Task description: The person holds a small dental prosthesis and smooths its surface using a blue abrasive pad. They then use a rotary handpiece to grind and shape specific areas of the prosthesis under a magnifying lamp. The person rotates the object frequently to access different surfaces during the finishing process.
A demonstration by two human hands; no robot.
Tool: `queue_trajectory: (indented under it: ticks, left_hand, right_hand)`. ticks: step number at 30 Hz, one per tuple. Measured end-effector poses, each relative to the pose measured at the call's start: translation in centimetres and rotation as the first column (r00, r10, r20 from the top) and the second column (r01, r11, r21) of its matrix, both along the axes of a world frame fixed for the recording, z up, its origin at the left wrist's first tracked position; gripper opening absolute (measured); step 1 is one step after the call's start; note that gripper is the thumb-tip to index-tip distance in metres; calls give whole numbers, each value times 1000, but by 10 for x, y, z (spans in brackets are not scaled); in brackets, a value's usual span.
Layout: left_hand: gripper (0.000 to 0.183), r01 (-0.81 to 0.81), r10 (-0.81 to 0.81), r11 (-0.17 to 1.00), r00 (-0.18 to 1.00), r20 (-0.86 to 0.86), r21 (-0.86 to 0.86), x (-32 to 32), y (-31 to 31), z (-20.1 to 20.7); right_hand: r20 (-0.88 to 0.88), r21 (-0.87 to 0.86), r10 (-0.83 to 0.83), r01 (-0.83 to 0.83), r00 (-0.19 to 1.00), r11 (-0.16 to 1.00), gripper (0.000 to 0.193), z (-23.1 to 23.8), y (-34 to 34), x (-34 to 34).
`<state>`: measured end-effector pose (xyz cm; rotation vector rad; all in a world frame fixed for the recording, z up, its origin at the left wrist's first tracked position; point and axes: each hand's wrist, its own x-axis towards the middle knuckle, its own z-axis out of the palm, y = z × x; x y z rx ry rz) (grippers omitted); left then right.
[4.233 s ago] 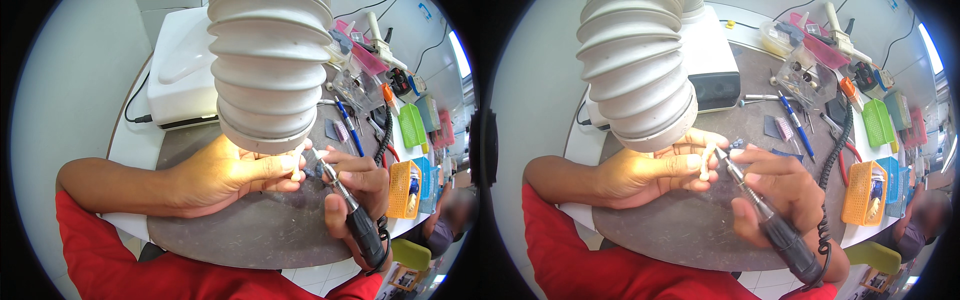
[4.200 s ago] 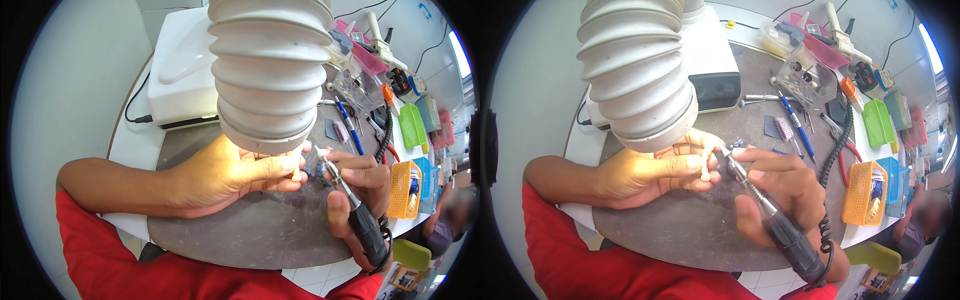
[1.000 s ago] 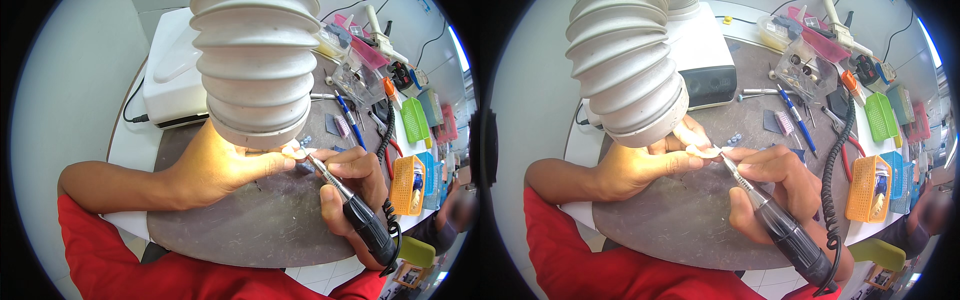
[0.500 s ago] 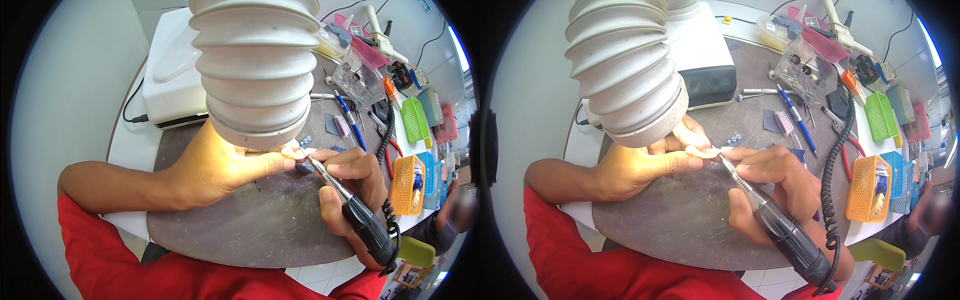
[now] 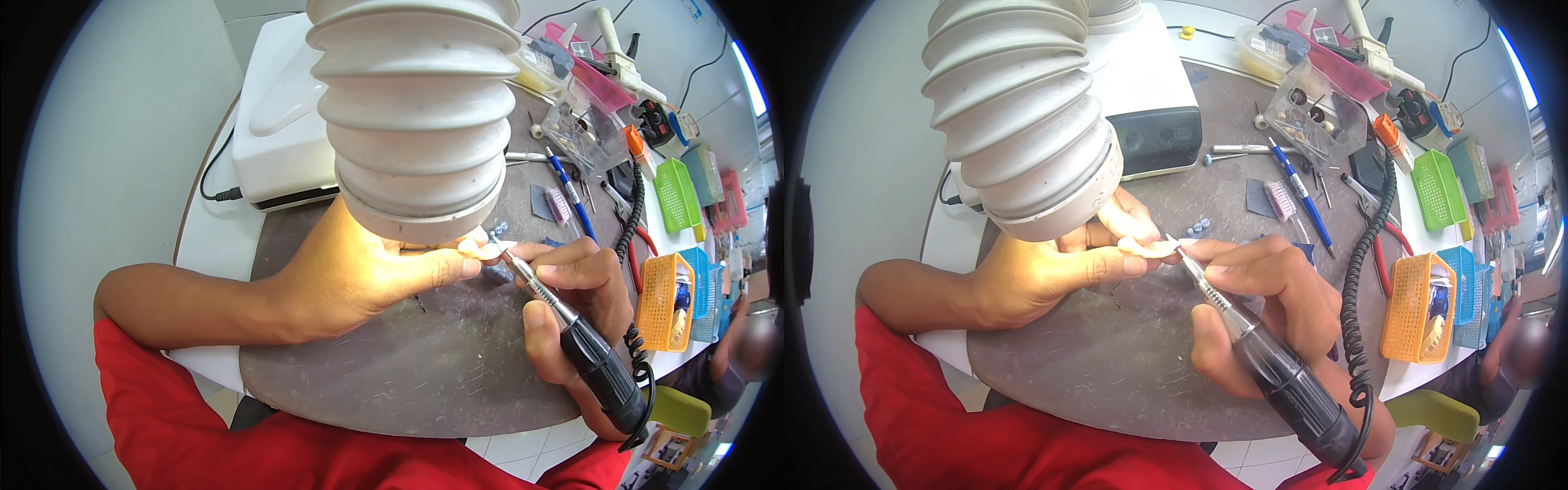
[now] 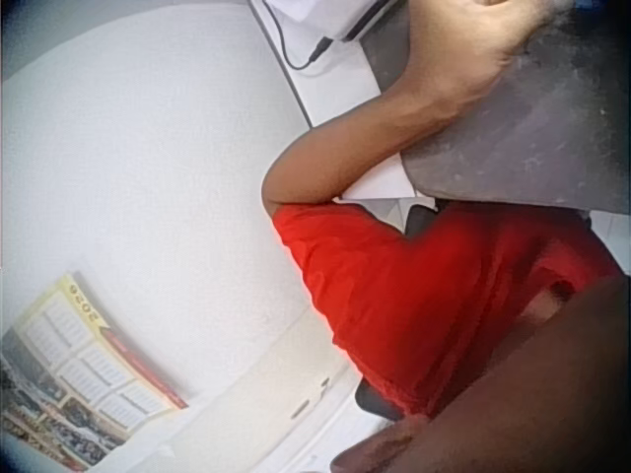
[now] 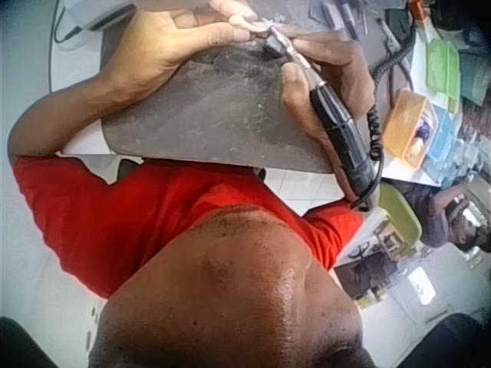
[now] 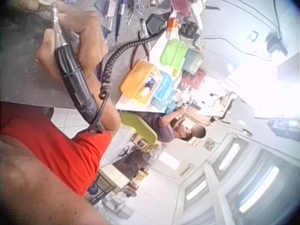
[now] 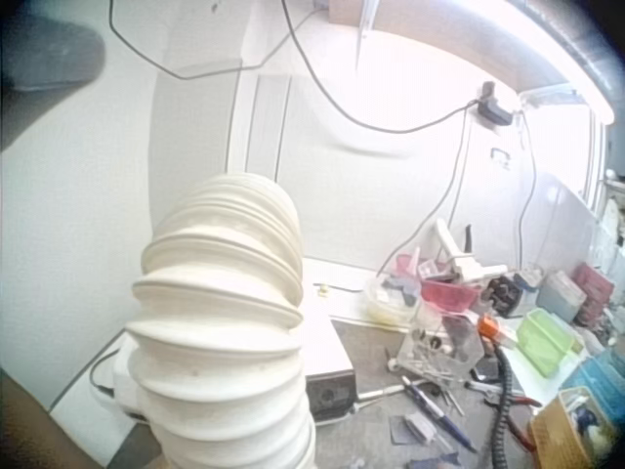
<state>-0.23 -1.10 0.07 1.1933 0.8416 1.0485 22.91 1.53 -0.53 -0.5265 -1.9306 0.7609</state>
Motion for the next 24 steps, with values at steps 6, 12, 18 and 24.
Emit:
queue_trajectory:
  ticks: [6, 12, 18, 24]
  left_hand:
    - [24, 0, 1, 1000, 999, 40, -14, 1, 0, 0]
    - [26, 10, -10, 1000, 999, 52, -4, 1, 0, -1]
    - [23, 2, 0, 994, 1000, -12, 106, 0, 0, -1]
    - [19, -31, 32, 988, 999, -4, 148, 1, 0, -3]
  right_hand:
    - [-15, -5, 9, -10, 1000, 1000, 26, -1, 0, 0]
    - [-2, -3, 14, -14, 1000, 1000, 26, 0, 0, -1]
    - [-39, -33, 19, -20, 999, 999, 26, 1, -1, 0]
    - [1, 15, 42, -42, 999, 999, 27, 0, 1, 1]
